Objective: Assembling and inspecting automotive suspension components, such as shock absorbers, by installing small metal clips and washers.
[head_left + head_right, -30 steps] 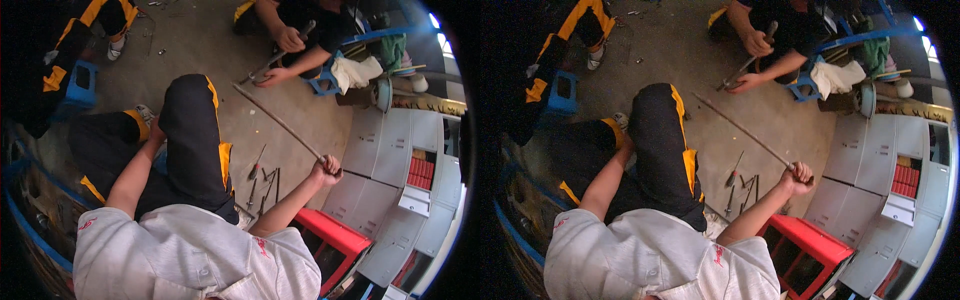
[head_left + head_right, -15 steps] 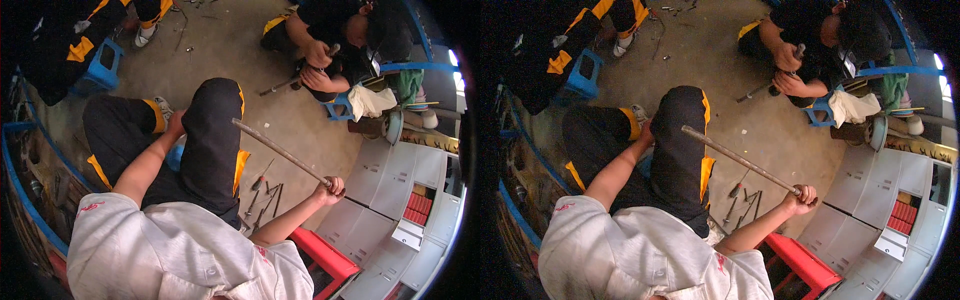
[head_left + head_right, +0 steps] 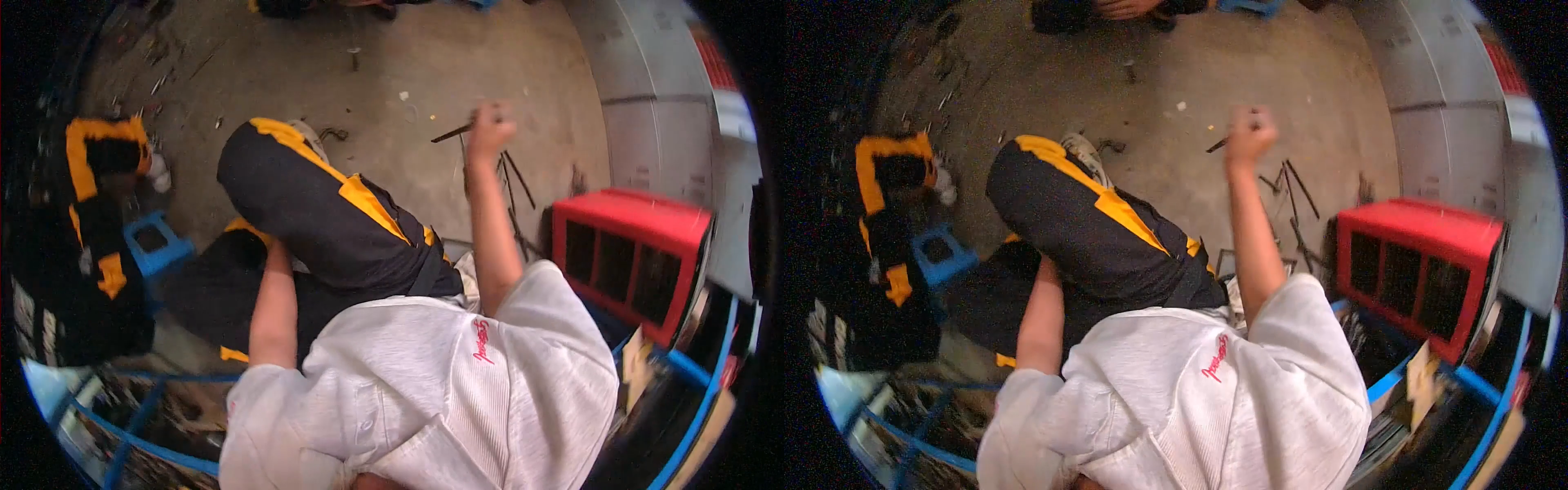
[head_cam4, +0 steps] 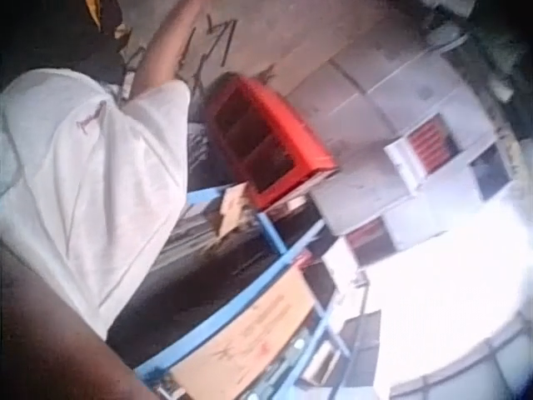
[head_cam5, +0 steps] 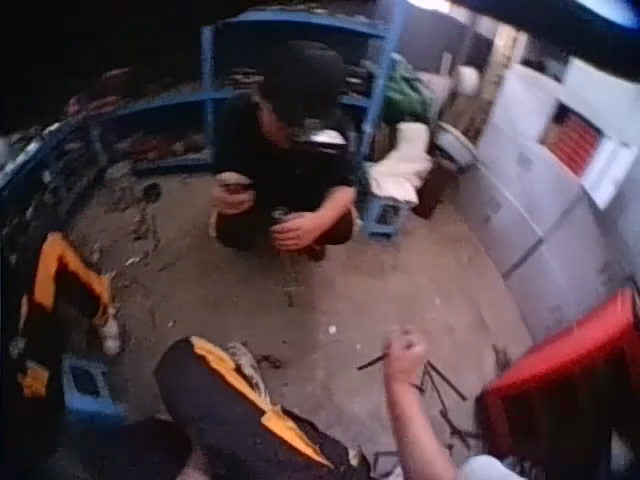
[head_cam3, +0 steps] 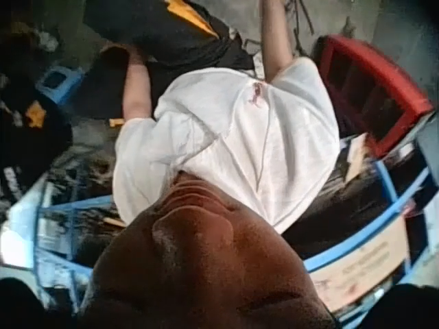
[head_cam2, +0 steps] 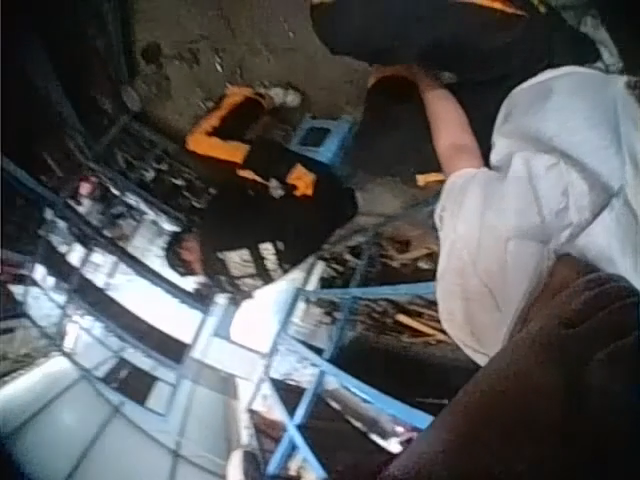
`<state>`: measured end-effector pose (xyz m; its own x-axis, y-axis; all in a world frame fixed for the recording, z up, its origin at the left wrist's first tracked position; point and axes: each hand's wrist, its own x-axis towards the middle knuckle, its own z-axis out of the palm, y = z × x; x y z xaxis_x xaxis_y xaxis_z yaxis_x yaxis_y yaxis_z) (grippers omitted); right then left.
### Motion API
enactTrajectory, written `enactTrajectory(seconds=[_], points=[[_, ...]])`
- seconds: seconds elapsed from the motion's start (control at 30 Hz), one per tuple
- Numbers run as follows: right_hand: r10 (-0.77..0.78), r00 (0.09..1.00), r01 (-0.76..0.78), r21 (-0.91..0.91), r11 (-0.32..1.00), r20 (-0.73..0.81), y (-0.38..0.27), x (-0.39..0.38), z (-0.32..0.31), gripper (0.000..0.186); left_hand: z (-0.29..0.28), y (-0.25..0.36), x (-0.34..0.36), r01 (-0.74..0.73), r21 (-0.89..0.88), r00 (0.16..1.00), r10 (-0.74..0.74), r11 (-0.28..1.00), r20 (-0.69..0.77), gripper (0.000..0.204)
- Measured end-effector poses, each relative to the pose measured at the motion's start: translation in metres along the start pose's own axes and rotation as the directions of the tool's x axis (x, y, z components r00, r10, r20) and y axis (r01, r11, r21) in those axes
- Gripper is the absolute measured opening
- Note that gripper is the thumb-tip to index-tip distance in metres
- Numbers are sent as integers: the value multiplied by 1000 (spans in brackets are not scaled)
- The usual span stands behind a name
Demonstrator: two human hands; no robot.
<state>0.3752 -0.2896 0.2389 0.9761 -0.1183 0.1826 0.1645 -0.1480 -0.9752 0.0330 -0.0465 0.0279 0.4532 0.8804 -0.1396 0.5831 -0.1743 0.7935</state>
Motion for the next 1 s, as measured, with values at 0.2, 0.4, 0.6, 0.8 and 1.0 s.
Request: enactTrajectory(seconds=[0.2, 0.4, 0.6, 0.8, 1.0], points=[[-23, 994, 57, -343, 938, 104, 114, -86, 14, 21, -11, -7, -6, -13, 110, 997, 4, 994, 76, 31], [62, 920, 179, -555, 813, 388, 139, -81, 33, 27, -15, -14, -19, -18, 151, 991, -2, 988, 131, 30], [432, 461, 439, -622, 648, 776, 276, -126, -4, 26, -16, -7, -27, -13, 188, 986, -18, 982, 165, 30], [567, 439, 383, -715, 584, 698, 295, -149, -18, 23, -44, -13, -30, 36, 235, 993, -62, 971, 103, 29], [540, 838, -158, -916, 370, 73, 320, -82, -65, 36, -58, -4, -31, 49, 291, 989, -88, 956, 120, 29]])
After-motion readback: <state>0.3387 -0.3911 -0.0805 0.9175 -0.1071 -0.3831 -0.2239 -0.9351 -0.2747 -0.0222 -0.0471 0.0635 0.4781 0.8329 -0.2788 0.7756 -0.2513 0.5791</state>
